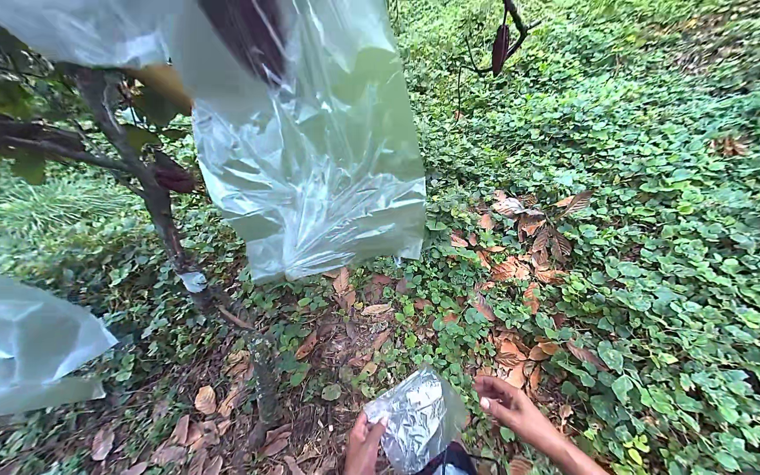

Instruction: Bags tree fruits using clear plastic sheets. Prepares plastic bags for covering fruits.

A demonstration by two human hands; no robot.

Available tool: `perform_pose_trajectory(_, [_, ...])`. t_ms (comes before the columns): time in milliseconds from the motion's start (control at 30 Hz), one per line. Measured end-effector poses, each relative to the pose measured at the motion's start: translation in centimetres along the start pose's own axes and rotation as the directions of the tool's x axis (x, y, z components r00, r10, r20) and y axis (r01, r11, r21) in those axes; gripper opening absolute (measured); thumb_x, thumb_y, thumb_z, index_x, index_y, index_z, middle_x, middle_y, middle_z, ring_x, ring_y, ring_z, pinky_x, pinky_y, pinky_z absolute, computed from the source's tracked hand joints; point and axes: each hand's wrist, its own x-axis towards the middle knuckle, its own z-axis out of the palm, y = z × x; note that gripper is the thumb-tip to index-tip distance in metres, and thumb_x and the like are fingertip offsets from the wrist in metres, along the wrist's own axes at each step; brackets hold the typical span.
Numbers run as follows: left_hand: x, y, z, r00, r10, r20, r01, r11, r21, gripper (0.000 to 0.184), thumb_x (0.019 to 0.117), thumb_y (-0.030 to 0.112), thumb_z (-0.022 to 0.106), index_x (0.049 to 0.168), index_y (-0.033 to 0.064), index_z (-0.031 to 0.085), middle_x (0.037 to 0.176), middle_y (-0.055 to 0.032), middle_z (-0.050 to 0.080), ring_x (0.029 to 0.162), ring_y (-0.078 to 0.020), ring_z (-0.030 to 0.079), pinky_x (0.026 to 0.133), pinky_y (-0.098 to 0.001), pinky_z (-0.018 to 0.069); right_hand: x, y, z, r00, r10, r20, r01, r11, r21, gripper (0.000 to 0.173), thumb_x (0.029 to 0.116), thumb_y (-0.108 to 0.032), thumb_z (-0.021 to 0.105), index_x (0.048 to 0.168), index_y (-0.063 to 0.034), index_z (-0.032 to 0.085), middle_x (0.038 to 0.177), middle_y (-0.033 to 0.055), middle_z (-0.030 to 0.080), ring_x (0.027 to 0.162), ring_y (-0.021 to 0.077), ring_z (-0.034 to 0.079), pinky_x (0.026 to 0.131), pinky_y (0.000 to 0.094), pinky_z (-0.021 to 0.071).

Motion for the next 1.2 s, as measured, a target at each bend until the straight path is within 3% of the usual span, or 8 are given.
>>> perform_pose_trajectory(100, [-0.2, 1.6, 2.0, 0.997, 0.059, 0.049, -0.059, 0.998, -0.001, 0.034, 0.0975, -0.005, 0.050, 0.131, -0.0078, 0.049, 0.106, -0.0096, 0.067, 0.093, -0.0074, 0.066, 0.087, -0.0278, 0.0552, 0.3, -0.3, 0.8, 0.999, -0.010, 0.035, 0.010, 1.000, 0.014, 0.073, 0.0914, -0.035, 0.067, 0.149, 0.0043, 0.045, 0.138, 0.0226, 0.059, 0.121, 0.0282, 0.063, 0.100, 0.0418, 0.0527])
perform_pose_trajectory(200, [0.1, 2.0, 3.4, 0.991, 0.103, 0.087, -0.100, 0.994, -0.040, 0.031, 0.0958, -0.006, 0.049, 0.127, -0.0067, 0.050, 0.099, -0.0052, 0.068, 0.088, -0.0047, 0.067, 0.084, -0.0254, 0.0560, 0.7, 0.2, 1.4, 0.998, -0.027, 0.057, 0.025, 0.999, 0.039, 0.077, 0.0883, -0.037, 0.072, 0.147, 0.0043, 0.046, 0.131, 0.0208, 0.064, 0.114, 0.0267, 0.066, 0.095, 0.0415, 0.0554])
perform_pose_trajectory(333, [0.4, 2.7, 4.6, 0.983, 0.112, 0.147, -0.106, 0.993, -0.050, 0.032, 0.0948, -0.008, 0.049, 0.127, -0.0068, 0.050, 0.099, -0.0049, 0.069, 0.089, -0.0046, 0.067, 0.086, -0.0258, 0.0562, 1.1, 0.1, 1.8, 0.998, -0.026, 0.054, 0.021, 0.996, 0.087, 0.063, 0.0926, -0.026, 0.069, 0.143, 0.0066, 0.049, 0.125, 0.0206, 0.067, 0.110, 0.0249, 0.067, 0.096, 0.0405, 0.0547])
perform_pose_trajectory(600, [2.3, 4.2, 5.4, 0.951, 0.114, 0.289, -0.112, 0.993, -0.022, 0.033, 0.0937, -0.007, 0.049, 0.127, -0.0054, 0.052, 0.099, -0.0025, 0.070, 0.090, -0.0034, 0.067, 0.087, -0.0245, 0.0556, 3.3, -0.2, 2.8, 0.994, -0.076, -0.077, 0.091, 0.972, 0.217, 0.034, 0.0946, -0.015, 0.065, 0.122, 0.0059, 0.063, 0.103, 0.0078, 0.073, 0.093, 0.0091, 0.069, 0.089, 0.0297, 0.0567])
perform_pose_trajectory(767, [4.1, 6.0, 4.9, 0.904, 0.100, 0.417, -0.118, 0.993, 0.018, 0.039, 0.0939, -0.005, 0.049, 0.133, -0.0082, 0.047, 0.108, -0.0064, 0.070, 0.097, -0.0051, 0.067, 0.092, -0.0267, 0.0550, 5.1, -0.5, 3.8, 0.965, -0.015, -0.263, 0.067, 0.979, 0.190, 0.046, 0.0930, -0.021, 0.069, 0.130, 0.0046, 0.059, 0.123, 0.0167, 0.065, 0.106, 0.0193, 0.066, 0.093, 0.0352, 0.0554])
perform_pose_trajectory(933, [5.9, 7.6, 5.2, 0.863, 0.084, 0.499, -0.129, 0.990, 0.056, 0.042, 0.0938, -0.005, 0.048, 0.136, -0.0097, 0.045, 0.112, -0.0069, 0.069, 0.100, -0.0043, 0.066, 0.094, -0.0258, 0.0535, 6.6, -0.4, 4.2, 0.901, 0.073, -0.427, -0.003, 0.987, 0.161, 0.070, 0.0878, -0.026, 0.076, 0.147, -0.0009, 0.048, 0.149, 0.0240, 0.046, 0.128, 0.0346, 0.055, 0.098, 0.0466, 0.0531])
perform_pose_trajectory(1067, [6.8, 7.6, 6.5, 0.840, 0.089, 0.535, -0.133, 0.990, 0.045, 0.041, 0.0936, -0.006, 0.047, 0.134, -0.0090, 0.046, 0.110, -0.0056, 0.069, 0.099, -0.0043, 0.066, 0.094, -0.0262, 0.0537, 7.3, 0.9, 3.3, 0.890, 0.075, -0.450, -0.005, 0.988, 0.157, 0.077, 0.0876, -0.028, 0.076, 0.151, -0.0001, 0.043, 0.152, 0.0259, 0.044, 0.132, 0.0372, 0.052, 0.102, 0.0488, 0.0502])
perform_pose_trajectory(1200, [7.7, 6.6, 8.8, 0.816, 0.088, 0.571, -0.116, 0.993, 0.013, 0.036, 0.0946, -0.008, 0.045, 0.130, -0.0055, 0.048, 0.107, -0.0033, 0.072, 0.097, -0.0050, 0.069, 0.092, -0.0270, 0.0558, 7.5, 1.9, 1.4, 0.921, 0.061, -0.386, 0.013, 0.982, 0.187, 0.072, 0.0924, -0.026, 0.071, 0.151, 0.0030, 0.041, 0.146, 0.0275, 0.050, 0.131, 0.0368, 0.053, 0.106, 0.0476, 0.0471])
